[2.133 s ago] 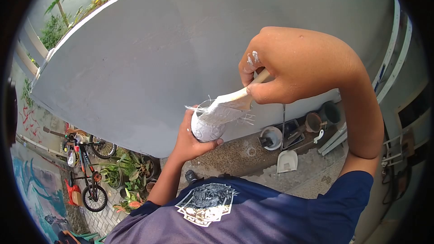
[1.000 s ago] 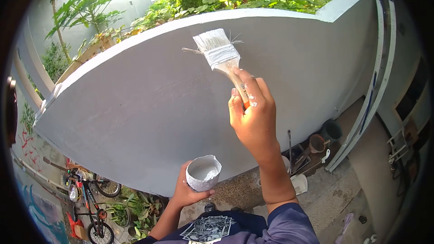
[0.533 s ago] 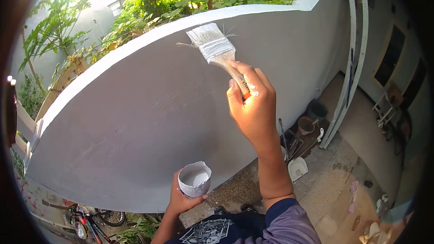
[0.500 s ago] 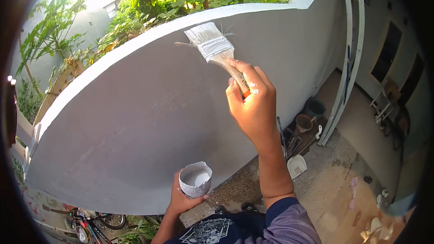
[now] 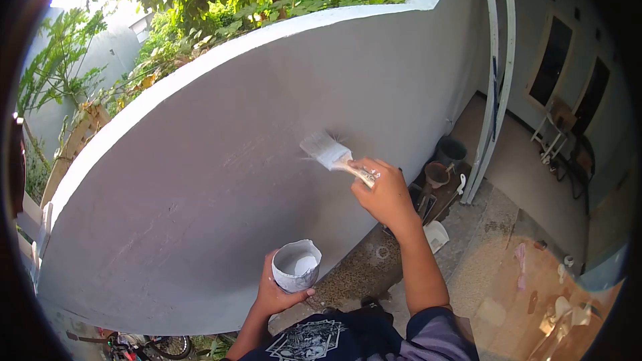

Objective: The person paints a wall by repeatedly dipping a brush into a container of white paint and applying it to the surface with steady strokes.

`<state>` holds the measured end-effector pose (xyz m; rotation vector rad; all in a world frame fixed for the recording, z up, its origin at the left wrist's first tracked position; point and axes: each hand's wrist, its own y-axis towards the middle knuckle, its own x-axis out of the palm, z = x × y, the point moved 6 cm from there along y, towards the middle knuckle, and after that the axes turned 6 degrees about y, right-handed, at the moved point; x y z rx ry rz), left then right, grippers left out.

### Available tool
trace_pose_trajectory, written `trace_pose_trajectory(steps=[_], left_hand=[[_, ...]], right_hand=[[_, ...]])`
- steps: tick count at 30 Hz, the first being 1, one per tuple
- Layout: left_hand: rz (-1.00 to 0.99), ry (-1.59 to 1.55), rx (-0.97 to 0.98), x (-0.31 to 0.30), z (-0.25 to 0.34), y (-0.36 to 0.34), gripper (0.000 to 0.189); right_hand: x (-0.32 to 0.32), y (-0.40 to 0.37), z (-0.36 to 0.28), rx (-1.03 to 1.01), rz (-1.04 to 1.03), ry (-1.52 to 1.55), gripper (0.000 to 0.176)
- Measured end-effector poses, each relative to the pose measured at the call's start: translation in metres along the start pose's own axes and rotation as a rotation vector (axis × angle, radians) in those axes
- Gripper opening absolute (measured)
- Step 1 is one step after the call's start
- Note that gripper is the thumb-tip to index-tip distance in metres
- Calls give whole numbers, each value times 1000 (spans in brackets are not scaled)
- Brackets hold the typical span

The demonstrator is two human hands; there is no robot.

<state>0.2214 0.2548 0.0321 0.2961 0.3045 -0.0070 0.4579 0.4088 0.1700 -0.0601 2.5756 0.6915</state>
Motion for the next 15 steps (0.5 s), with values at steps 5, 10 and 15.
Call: trace_pose_trajectory(steps=[5, 10, 15], left_hand=[[-39, -19, 3, 7, -2, -2, 100], [-71, 13, 11, 6, 5, -7, 98], [-56, -9, -6, 2, 0, -16, 97]], right_hand=[[41, -32, 89, 122, -203, -26, 34], [59, -52, 142, 167, -371, -245, 37], [26, 16, 58, 74, -321, -208, 40]])
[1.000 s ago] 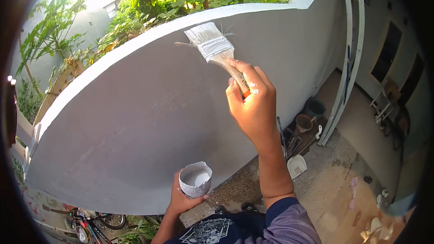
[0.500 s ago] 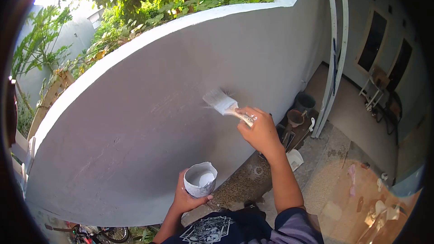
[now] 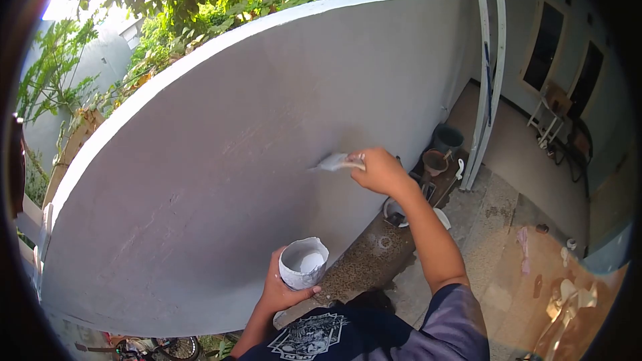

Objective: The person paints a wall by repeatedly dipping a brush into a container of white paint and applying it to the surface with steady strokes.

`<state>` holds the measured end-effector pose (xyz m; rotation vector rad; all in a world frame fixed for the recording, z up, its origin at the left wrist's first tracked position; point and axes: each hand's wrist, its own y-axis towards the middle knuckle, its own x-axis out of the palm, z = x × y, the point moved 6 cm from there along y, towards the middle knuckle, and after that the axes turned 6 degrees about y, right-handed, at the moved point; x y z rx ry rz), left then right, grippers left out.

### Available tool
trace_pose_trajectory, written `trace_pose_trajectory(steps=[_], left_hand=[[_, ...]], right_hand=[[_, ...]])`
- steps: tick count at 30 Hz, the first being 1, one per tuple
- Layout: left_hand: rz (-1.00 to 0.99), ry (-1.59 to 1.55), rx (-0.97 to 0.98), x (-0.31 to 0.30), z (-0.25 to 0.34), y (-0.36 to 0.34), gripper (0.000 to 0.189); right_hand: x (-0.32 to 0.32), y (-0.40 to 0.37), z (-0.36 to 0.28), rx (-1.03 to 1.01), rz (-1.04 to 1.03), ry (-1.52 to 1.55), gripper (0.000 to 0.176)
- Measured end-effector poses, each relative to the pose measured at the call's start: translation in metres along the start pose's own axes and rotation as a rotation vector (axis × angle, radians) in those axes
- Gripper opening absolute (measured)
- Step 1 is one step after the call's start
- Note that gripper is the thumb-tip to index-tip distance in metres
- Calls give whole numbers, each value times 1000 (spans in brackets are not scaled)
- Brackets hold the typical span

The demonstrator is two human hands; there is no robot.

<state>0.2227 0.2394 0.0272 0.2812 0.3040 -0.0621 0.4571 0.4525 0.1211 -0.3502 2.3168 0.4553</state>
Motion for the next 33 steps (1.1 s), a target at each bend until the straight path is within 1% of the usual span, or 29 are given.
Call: trace_pose_trajectory(steps=[3, 5, 6, 8, 10, 11, 12, 14, 15, 17, 19, 21, 25, 26, 27, 28, 29, 31, 32, 33], left_hand=[[40, -5, 27, -5, 7, -3, 97], [30, -17, 10, -8, 0, -6, 100], [27, -29, -6, -8, -3, -7, 104], [33, -37, -9, -9, -1, -7, 104], [40, -43, -11, -11, 0, -7, 104], [38, -39, -10, -12, -1, -6, 104], [35, -34, -9, -12, -2, -6, 104], [31, -20, -9, -12, -4, -5, 104], [23, -5, -8, -12, -5, -4, 103], [44, 3, 6, -11, -1, -3, 101], [65, 6, 20, -11, -1, -2, 98], [58, -27, 1, -8, -6, -3, 97], [12, 4, -1, -6, -3, 0, 97], [8, 1, 5, -5, -2, 1, 96], [2, -2, 11, -4, -1, 0, 96], [-4, 0, 13, -2, 0, -2, 96], [-3, -11, 11, -1, 1, -2, 96], [3, -21, 22, 0, 1, -2, 96], [9, -26, 28, 0, -2, -4, 96], [15, -33, 32, 0, -3, -6, 96]], right_hand=[[-61, 13, -73, -135, 73, -31, 41], [-88, 18, -95, -225, 150, -41, 40], [-103, 17, -106, -224, 174, 12, 38], [-123, 14, -122, -224, 196, 63, 37], [-147, 4, -138, -397, 437, 178, 33], [-153, -1, -145, -462, 497, 207, 28], [-150, 0, -147, -463, 495, 207, 28], [-140, 3, -145, -391, 499, 247, 25], [-124, 10, -137, -463, 513, 211, 23], [-87, 7, -125, -423, 497, 160, 23], [-40, 6, -83, -312, 407, 257, 26], [-4, -8, -48, -183, 300, 247, 28], [69, -38, 27, -23, 86, 164, 28], [80, -44, 48, -19, 87, 170, 28], [95, -50, 69, 19, 1, 100, 30], [102, -53, 75, 55, -83, 27, 31], [100, -52, 79, 54, -76, 27, 31], [81, -38, 63, 41, -147, 30, 31], [61, -26, 47, -15, -98, 7, 30], [32, -12, 16, -71, -52, -17, 29]])
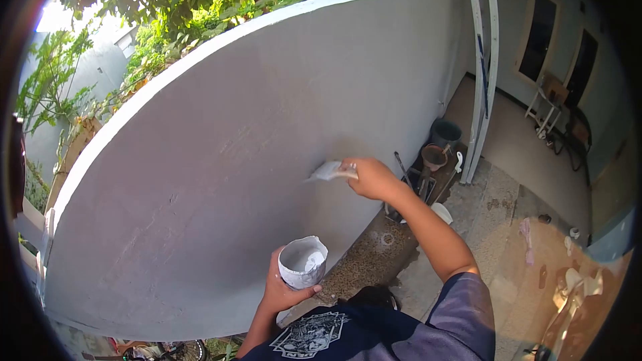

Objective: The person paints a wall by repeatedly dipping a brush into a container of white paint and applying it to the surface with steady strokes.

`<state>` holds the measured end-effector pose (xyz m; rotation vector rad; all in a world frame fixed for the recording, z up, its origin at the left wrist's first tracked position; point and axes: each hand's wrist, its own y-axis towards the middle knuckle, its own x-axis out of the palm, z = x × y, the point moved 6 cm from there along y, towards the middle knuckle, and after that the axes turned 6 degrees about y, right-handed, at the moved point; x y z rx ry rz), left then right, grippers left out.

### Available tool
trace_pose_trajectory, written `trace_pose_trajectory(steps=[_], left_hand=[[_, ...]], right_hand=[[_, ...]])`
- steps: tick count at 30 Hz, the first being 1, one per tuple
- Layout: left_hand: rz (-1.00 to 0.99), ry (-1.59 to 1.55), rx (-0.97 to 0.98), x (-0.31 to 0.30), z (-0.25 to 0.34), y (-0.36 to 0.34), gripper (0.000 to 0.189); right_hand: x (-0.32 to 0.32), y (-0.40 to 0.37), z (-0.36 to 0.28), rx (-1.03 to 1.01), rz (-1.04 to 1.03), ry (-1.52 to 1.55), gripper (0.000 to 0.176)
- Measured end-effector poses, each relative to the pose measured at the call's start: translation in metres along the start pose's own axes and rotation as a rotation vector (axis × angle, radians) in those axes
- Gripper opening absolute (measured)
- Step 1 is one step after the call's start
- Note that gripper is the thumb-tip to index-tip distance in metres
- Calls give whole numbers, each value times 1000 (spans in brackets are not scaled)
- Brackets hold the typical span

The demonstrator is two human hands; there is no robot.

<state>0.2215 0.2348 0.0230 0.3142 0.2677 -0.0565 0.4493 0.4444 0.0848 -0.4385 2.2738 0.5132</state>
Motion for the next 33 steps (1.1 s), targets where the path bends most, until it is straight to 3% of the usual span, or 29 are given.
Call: trace_pose_trajectory(steps=[6, 9, 11, 14, 17, 23, 27, 29, 33], left_hand=[[43, 60, 22, -7, 8, -2, 98], [91, 0, 17, -9, 16, -3, 99], [79, 6, 12, -11, 16, -3, 101], [61, 7, 7, -13, 12, -4, 102], [56, -14, 11, -12, 11, -2, 102], [26, 11, 21, -8, 16, 2, 102], [11, 11, 36, -7, 13, 1, 103], [27, 15, 47, -7, 15, 1, 99], [57, -1, 28, -7, 13, -4, 95]], right_hand=[[-151, 42, -149, -263, 217, -77, 26], [-190, 54, -175, -227, 213, -38, 26], [-217, 58, -190, -464, 360, -91, 29], [-230, 59, -198, -450, 399, -101, 32], [-235, 52, -205, -367, 396, -97, 31], [-237, 46, -195, -424, 460, -74, 31], [-205, 50, -163, -440, 515, -26, 29], [-175, 55, -125, -224, 448, 224, 27], [-119, 36, -74, -135, 341, 277, 24]])
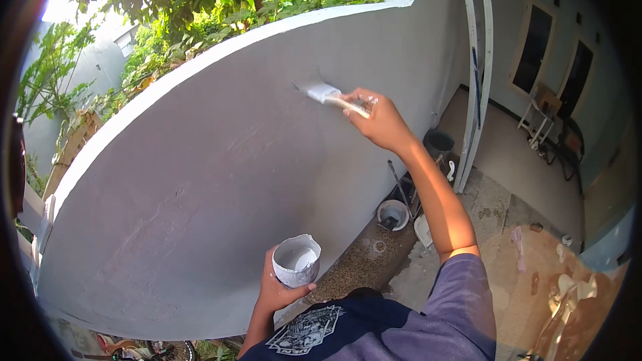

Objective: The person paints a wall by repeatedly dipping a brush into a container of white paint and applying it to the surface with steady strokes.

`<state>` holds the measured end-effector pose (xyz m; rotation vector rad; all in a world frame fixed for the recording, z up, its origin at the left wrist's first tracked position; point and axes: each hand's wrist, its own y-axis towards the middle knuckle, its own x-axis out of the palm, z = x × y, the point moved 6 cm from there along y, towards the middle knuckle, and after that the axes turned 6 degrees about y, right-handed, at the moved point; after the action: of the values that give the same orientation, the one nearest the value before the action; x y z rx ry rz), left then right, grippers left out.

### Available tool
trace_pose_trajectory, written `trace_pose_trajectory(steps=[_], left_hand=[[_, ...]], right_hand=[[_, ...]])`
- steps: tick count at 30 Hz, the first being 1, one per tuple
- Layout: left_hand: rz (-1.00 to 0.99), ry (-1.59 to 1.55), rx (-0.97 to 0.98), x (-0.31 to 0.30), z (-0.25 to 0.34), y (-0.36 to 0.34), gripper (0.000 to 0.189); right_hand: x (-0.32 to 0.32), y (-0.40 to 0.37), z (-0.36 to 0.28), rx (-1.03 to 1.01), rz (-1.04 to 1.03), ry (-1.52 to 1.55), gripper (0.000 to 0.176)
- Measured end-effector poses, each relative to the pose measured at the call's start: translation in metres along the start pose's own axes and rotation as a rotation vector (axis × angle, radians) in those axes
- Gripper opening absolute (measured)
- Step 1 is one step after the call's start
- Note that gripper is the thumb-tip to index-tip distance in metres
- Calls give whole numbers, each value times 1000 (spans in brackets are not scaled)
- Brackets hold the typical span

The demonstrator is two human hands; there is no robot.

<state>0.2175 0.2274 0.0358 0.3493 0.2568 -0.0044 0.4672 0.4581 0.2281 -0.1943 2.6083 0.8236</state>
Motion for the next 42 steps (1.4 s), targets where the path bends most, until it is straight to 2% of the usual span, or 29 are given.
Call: trace_pose_trajectory(steps=[5, 7, 8, 10, 11, 13, 17, 18, 19, 21, 22, 24, 25, 28, 30, 32, 34, 39, 41, 42], left_hand=[[-28, 27, -29, -1, -8, -4, 99], [-43, 16, -39, 0, -11, -5, 102], [-47, 8, -48, 0, -10, -5, 102], [-47, -3, -58, 2, -9, -6, 102], [-37, -7, -33, 1, -6, -6, 99], [-22, -14, -7, 0, -6, -6, 95], [-16, -21, -28, -4, -6, -10, 100], [-25, -4, -39, -6, -6, -10, 103], [-29, -5, -39, -7, -6, -11, 103], [2, -33, -35, -9, -7, -11, 103], [1, -38, -36, -9, -6, -11, 103], [53, -35, 1, -12, -3, -10, 98], [54, -37, 0, -13, -4, -10, 98], [60, -40, 7, -14, -6, -13, 99], [46, -42, -17, -16, -9, -16, 100], [50, -43, -27, -18, -8, -18, 99], [48, -41, -36, -22, -8, -21, 99], [23, -21, -74, -24, -12, -20, 100], [10, 3, -75, -23, -19, -21, 100], [1, 22, -71, -23, -21, -20, 100]], right_hand=[[29, -49, 91, 176, -195, -21, 25], [50, -70, 128, 267, -434, -127, 27], [55, -75, 139, 268, -433, -131, 27], [75, -82, 123, 108, -650, -298, 25], [73, -76, 112, 223, -673, -345, 26], [62, -38, 97, 130, -536, -279, 25], [6, 33, -30, 81, -401, -322, 25], [-7, 44, -52, 2, -366, -279, 25], [-22, 59, -56, 33, -351, -270, 26], [-50, 62, -101, -105, -157, -308, 27], [-55, 62, -103, -101, -159, -313, 27], [-73, 61, -112, -243, 13, -219, 28], [-71, 54, -107, -242, 60, -180, 28], [-51, 30, -62, -173, 154, -81, 27], [-16, 4, -16, -81, 170, -97, 26], [24, -28, 42, -76, 132, -107, 26], [59, -68, 94, 90, 61, -159, 26], [118, -161, 184, 188, -90, -120, 29], [142, -191, 219, 241, -339, -294, 34], [141, -191, 226, 241, -333, -295, 34]])
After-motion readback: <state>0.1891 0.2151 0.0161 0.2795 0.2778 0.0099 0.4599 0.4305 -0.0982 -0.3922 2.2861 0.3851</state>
